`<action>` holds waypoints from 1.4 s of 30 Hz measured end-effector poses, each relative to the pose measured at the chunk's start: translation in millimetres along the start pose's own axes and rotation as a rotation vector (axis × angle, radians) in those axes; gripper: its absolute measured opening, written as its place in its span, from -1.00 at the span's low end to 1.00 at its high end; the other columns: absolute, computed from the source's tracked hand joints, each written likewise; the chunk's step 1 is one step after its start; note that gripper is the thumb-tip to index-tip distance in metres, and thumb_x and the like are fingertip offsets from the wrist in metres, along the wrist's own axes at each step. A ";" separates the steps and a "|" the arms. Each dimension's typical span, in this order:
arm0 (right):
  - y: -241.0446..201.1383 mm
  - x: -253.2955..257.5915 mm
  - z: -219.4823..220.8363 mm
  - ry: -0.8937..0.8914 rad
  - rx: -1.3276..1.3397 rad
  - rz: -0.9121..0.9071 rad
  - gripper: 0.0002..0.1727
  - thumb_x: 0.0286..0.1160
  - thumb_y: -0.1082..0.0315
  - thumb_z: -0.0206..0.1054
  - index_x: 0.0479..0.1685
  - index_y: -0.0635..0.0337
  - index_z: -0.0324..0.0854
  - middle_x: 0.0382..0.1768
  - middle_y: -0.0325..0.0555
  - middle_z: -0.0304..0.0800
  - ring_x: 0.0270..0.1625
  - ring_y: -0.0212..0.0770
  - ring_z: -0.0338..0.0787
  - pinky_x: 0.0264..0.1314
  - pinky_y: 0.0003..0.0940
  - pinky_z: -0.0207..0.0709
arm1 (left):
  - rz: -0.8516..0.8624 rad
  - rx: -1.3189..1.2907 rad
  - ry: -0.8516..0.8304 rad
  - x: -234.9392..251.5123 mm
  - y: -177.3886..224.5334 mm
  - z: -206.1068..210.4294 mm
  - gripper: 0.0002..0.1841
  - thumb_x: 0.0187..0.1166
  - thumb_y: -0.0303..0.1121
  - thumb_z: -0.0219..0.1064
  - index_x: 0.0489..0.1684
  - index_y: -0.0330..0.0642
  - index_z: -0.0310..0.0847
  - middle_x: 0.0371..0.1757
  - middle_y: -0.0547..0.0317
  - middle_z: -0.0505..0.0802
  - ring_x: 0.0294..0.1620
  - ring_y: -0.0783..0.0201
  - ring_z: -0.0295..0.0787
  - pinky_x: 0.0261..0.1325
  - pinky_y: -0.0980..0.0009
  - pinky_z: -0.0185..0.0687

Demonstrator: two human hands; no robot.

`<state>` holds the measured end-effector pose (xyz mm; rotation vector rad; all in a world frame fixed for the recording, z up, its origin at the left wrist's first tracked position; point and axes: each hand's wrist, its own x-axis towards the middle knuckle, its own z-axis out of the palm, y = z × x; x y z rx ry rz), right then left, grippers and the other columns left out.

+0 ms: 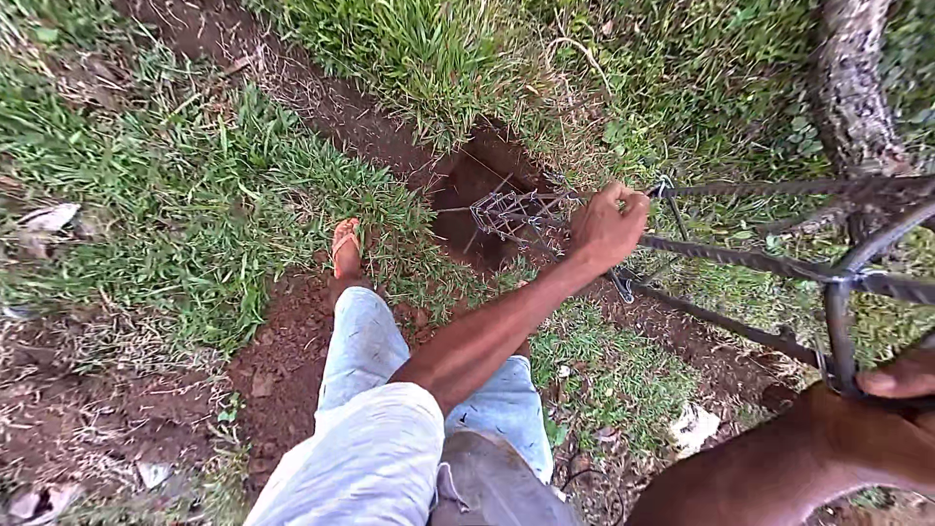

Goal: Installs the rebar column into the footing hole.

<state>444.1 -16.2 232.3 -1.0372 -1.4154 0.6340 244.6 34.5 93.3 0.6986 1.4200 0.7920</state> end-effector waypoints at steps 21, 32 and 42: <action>76.3 -91.8 100.7 -0.131 0.120 0.443 -0.46 0.84 -0.04 -0.05 -0.68 -0.25 0.50 -0.78 -0.57 0.45 -0.63 -0.51 0.53 -0.33 -0.44 0.58 | -0.120 -0.215 0.203 82.7 -198.6 -51.2 -0.37 0.84 0.12 -0.06 -0.25 -0.26 0.74 -0.42 0.05 0.73 -0.42 0.13 0.61 -0.13 0.05 0.57; 118.7 -71.4 118.1 -0.190 0.077 0.383 -0.47 0.83 0.00 -0.03 -0.68 -0.22 0.49 -0.80 -0.55 0.43 -0.68 -0.50 0.49 -0.39 -0.45 0.56 | -0.144 -0.276 0.202 131.2 -205.1 -61.3 -0.45 0.85 0.02 0.03 -0.24 -0.28 0.77 -0.49 0.10 0.74 -0.51 0.22 0.58 -0.19 0.14 0.57; 68.9 -125.5 150.5 -0.426 -0.188 0.442 -0.42 0.79 -0.26 -0.03 -0.42 -0.06 0.62 -0.61 -0.52 0.57 -0.48 -0.57 0.62 -0.33 -0.48 0.63 | -0.097 0.209 0.051 84.3 -202.7 -139.3 -0.53 0.86 -0.10 0.04 0.11 -0.34 0.74 0.01 -0.16 0.88 0.09 -0.08 0.82 0.32 -0.19 0.59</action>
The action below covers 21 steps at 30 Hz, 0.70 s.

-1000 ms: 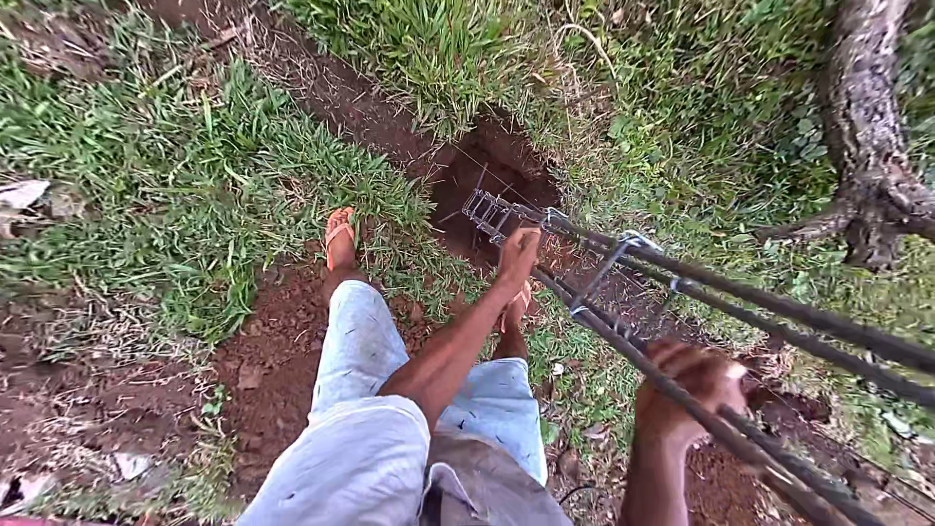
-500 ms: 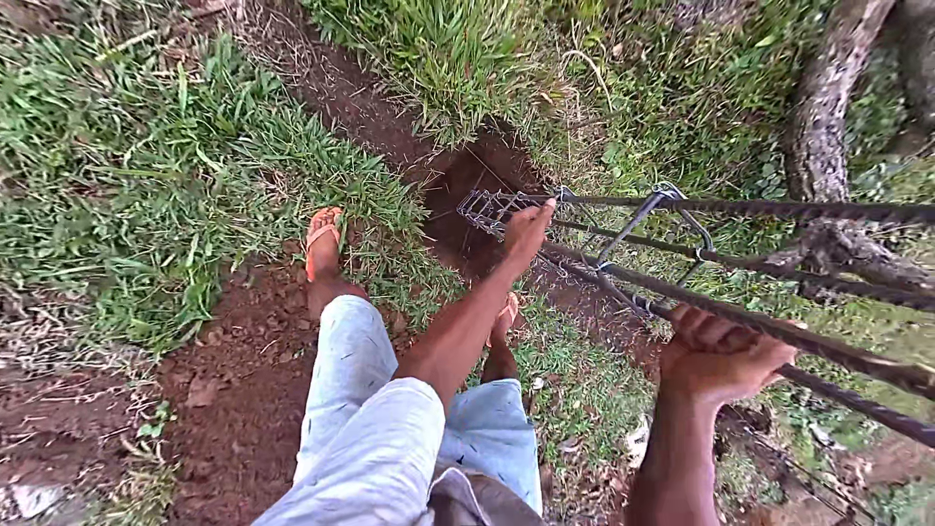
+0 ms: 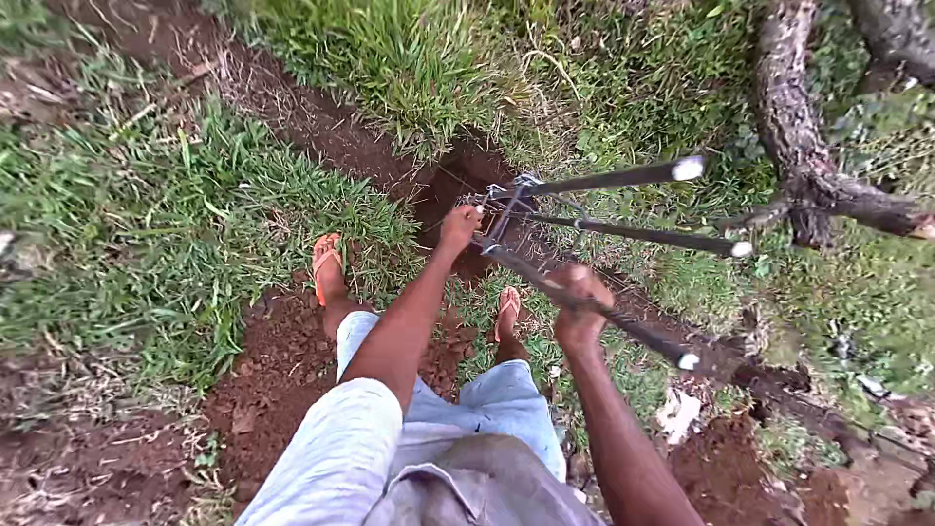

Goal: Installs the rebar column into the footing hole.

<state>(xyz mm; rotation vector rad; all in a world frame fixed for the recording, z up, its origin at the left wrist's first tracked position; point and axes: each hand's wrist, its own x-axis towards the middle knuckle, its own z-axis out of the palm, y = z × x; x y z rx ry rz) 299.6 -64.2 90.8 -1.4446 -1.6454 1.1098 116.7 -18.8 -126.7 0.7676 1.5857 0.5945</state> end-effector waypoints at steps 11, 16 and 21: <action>24.5 38.3 -8.9 0.092 0.181 -0.047 -0.44 0.83 0.11 0.04 -0.70 0.13 0.46 -0.75 -0.34 0.38 -0.69 -0.47 0.38 -0.59 -0.46 0.36 | -0.061 -0.377 0.076 29.3 22.0 42.2 -0.58 0.88 -0.11 0.02 0.14 -0.32 0.61 -0.38 0.20 0.70 -0.48 0.41 0.59 -0.27 0.43 0.64; 4.1 58.2 -26.5 0.099 0.310 -0.157 -0.47 0.82 0.18 0.06 -0.73 0.05 0.40 -0.77 -0.37 0.32 -0.71 -0.49 0.34 -0.63 -0.51 0.30 | -0.045 -0.385 0.109 31.7 63.4 34.9 -0.76 0.79 -0.27 0.19 0.00 -0.28 0.66 -0.42 0.28 0.67 -0.49 0.45 0.55 -0.30 0.48 0.58; 33.9 39.6 -21.2 -0.002 0.204 -0.204 -0.44 0.83 0.17 0.05 -0.68 0.22 0.52 -0.75 -0.22 0.48 -0.68 -0.44 0.46 -0.60 -0.47 0.41 | 0.050 -0.160 0.016 39.3 16.1 31.4 -0.73 0.81 -0.36 0.09 0.15 -0.38 0.59 -0.25 0.19 0.67 -0.34 0.46 0.54 -0.14 0.46 0.56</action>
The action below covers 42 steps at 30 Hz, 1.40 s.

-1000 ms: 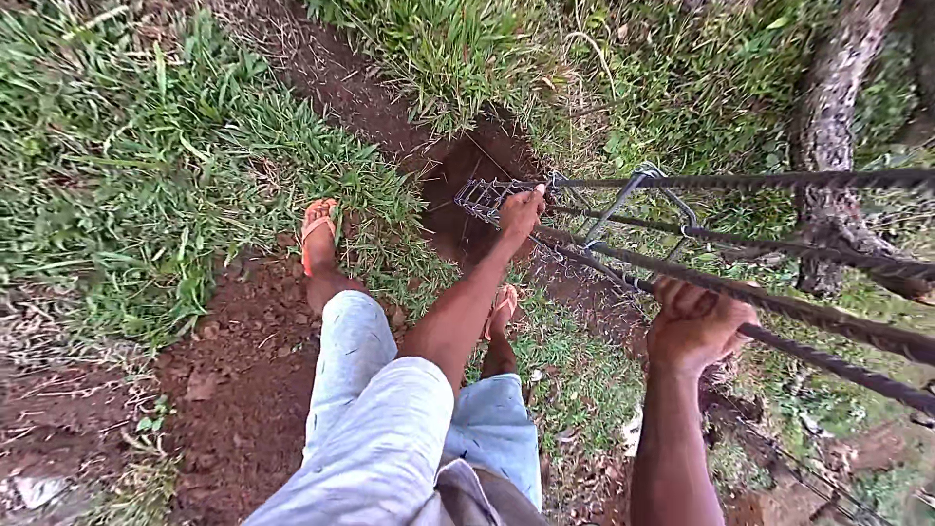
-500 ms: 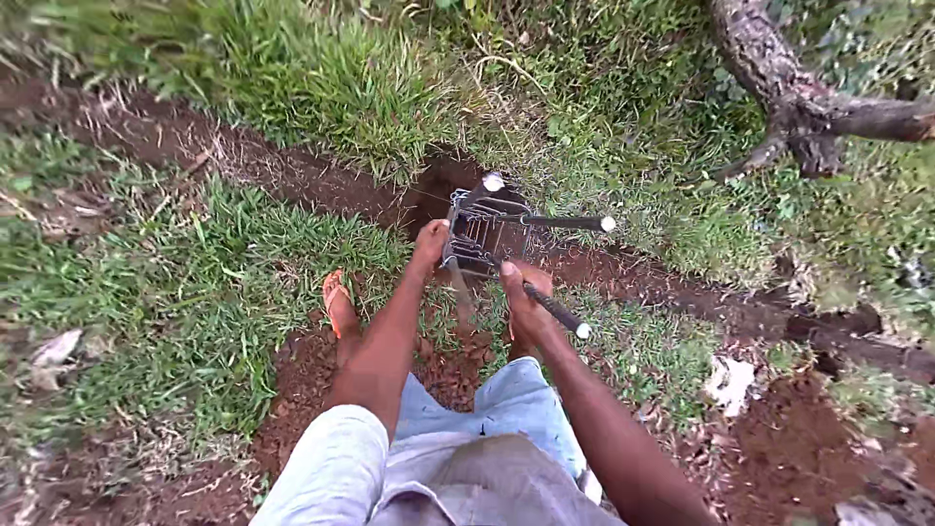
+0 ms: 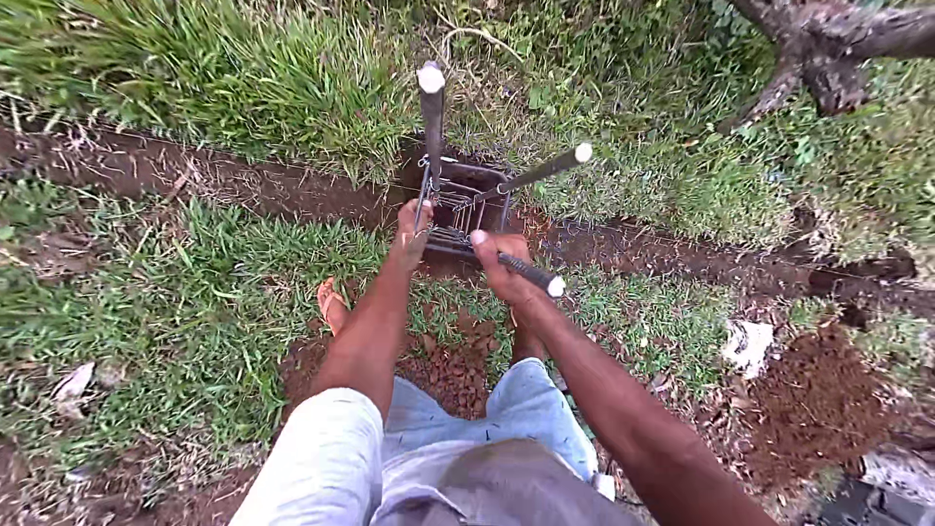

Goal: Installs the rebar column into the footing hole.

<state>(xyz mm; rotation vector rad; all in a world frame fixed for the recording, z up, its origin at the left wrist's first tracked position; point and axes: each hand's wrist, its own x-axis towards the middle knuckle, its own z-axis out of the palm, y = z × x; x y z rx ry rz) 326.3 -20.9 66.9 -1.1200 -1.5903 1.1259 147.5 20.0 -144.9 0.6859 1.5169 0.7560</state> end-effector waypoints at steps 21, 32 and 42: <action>-12.9 -73.8 0.2 0.081 0.034 -0.048 -0.49 0.86 0.21 0.07 -0.55 0.32 0.57 -0.62 -0.03 0.59 -0.44 -0.25 0.67 -0.12 -0.39 0.62 | -0.127 0.385 -0.088 -70.0 -1.4 -1.2 -0.61 0.92 -0.25 -0.08 0.31 -0.36 0.54 -0.25 0.07 0.72 -0.36 0.34 0.61 -0.12 0.33 0.63; -5.3 -29.3 -26.3 0.007 -0.027 0.110 -0.52 0.78 0.26 0.14 -0.60 0.34 0.59 -0.62 -0.11 0.59 -0.48 -0.35 0.62 -0.34 -0.47 0.57 | -0.056 0.253 -0.031 -30.9 17.7 20.8 -0.70 0.88 -0.38 -0.04 0.18 -0.42 0.53 -0.31 0.11 0.66 -0.38 0.39 0.57 -0.16 0.39 0.61; -12.0 -44.8 -15.7 -0.075 0.002 0.169 -0.64 0.76 0.21 0.23 -0.34 0.32 0.65 -0.26 0.05 0.74 -0.05 -0.15 0.76 0.17 -0.32 0.64 | -0.121 0.268 -0.066 -45.0 8.5 -3.8 -0.68 0.90 -0.22 -0.04 0.25 -0.22 0.52 -0.29 0.22 0.67 -0.37 0.44 0.61 -0.17 0.41 0.63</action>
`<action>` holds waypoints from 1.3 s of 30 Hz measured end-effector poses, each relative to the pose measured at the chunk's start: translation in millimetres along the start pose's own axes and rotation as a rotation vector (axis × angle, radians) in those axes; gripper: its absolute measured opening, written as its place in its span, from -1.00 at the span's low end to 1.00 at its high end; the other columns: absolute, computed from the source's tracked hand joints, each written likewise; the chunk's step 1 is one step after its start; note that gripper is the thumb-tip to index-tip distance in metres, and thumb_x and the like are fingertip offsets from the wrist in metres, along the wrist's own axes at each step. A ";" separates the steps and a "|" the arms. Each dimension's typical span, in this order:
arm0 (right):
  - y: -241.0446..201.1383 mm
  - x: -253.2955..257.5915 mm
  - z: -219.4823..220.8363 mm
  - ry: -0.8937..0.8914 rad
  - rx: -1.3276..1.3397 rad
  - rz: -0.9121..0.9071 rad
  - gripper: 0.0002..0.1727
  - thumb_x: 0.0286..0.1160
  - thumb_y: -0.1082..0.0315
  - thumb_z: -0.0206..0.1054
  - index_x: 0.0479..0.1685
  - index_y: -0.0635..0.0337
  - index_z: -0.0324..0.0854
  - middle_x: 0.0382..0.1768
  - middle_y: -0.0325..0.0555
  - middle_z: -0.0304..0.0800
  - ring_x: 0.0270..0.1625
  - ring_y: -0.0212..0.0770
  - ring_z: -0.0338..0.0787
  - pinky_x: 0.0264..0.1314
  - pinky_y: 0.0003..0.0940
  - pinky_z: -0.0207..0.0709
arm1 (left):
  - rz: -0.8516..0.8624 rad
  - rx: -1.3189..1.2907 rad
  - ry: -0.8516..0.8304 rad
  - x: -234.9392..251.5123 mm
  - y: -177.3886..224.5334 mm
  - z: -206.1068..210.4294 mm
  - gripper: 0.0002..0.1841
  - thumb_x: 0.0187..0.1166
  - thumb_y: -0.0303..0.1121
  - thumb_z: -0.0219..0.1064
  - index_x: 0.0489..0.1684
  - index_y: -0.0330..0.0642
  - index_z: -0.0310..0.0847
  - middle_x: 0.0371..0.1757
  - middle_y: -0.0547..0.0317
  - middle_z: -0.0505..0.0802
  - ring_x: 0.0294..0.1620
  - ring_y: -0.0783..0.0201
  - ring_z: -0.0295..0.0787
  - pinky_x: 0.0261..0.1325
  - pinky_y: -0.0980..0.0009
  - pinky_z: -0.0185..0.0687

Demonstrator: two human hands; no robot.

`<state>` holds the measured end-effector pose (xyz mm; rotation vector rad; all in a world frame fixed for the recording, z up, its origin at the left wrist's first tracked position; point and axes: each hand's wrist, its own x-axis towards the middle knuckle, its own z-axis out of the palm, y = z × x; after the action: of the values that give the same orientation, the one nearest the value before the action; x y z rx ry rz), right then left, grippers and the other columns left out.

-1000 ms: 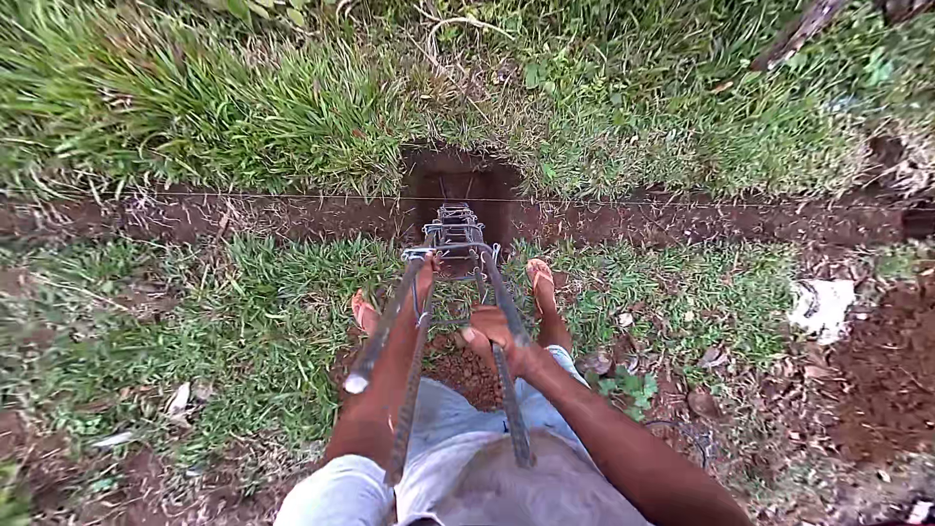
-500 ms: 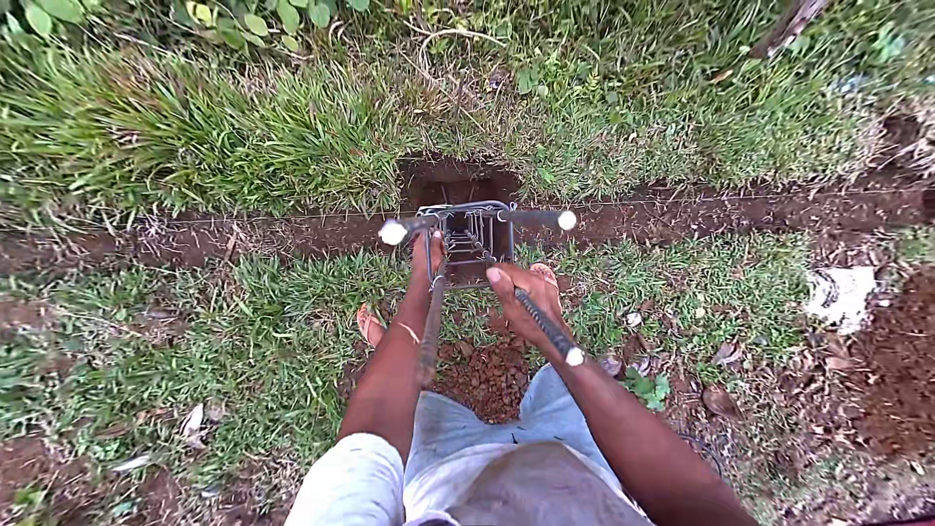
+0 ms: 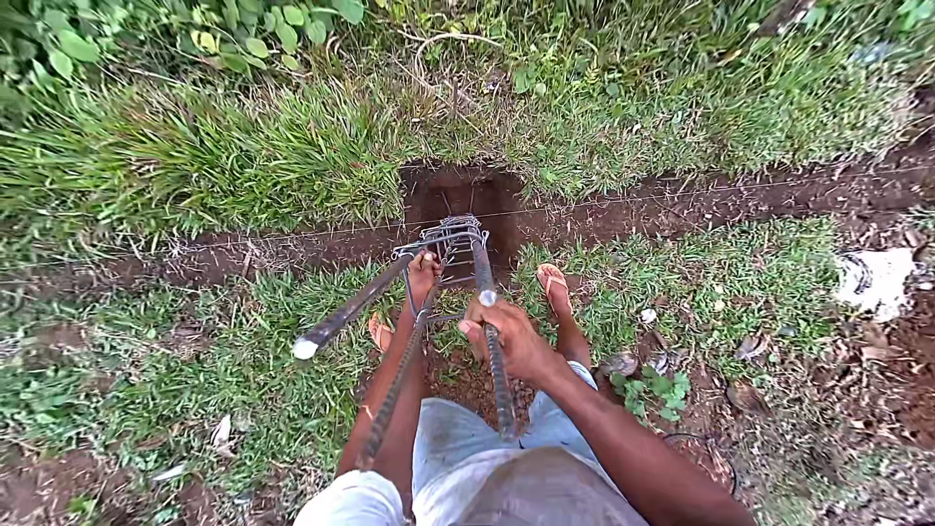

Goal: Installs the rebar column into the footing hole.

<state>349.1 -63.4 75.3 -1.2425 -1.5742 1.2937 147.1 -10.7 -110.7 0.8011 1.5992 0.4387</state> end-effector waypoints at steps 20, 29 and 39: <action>12.4 22.9 -0.7 0.153 0.071 -0.095 -0.47 0.86 0.21 0.07 -0.61 0.29 0.54 -0.60 -0.03 0.61 -0.38 -0.21 0.70 0.04 -0.32 0.63 | 0.000 0.174 0.022 10.2 34.1 17.2 -0.62 0.89 -0.25 0.01 0.51 -0.22 0.45 -0.40 0.09 0.66 -0.52 0.30 0.50 -0.35 0.30 0.55; -0.4 46.9 -13.1 0.116 0.043 -0.171 -0.42 0.83 0.25 0.06 -0.72 0.32 0.54 -0.70 -0.03 0.61 -0.49 -0.24 0.71 -0.26 -0.37 0.64 | 0.011 0.256 0.000 29.3 46.1 7.2 -0.57 0.90 -0.17 -0.02 0.13 -0.41 0.62 -0.35 -0.10 0.71 -0.39 0.09 0.64 -0.16 0.06 0.64; 17.4 23.9 -27.7 -0.100 0.057 -0.168 -0.41 0.89 0.19 -0.01 -0.64 0.31 0.55 -0.63 0.02 0.62 -0.41 -0.15 0.73 -0.14 -0.26 0.64 | 0.013 0.167 0.076 41.3 -4.8 25.1 -0.54 0.84 -0.19 0.09 0.69 -0.03 0.41 0.07 -0.18 0.83 -0.01 -0.01 0.79 0.17 -0.04 0.68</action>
<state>372.8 -32.7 63.6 -1.0010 -1.6618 1.2996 169.0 11.3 -148.0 0.9312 1.7189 0.3517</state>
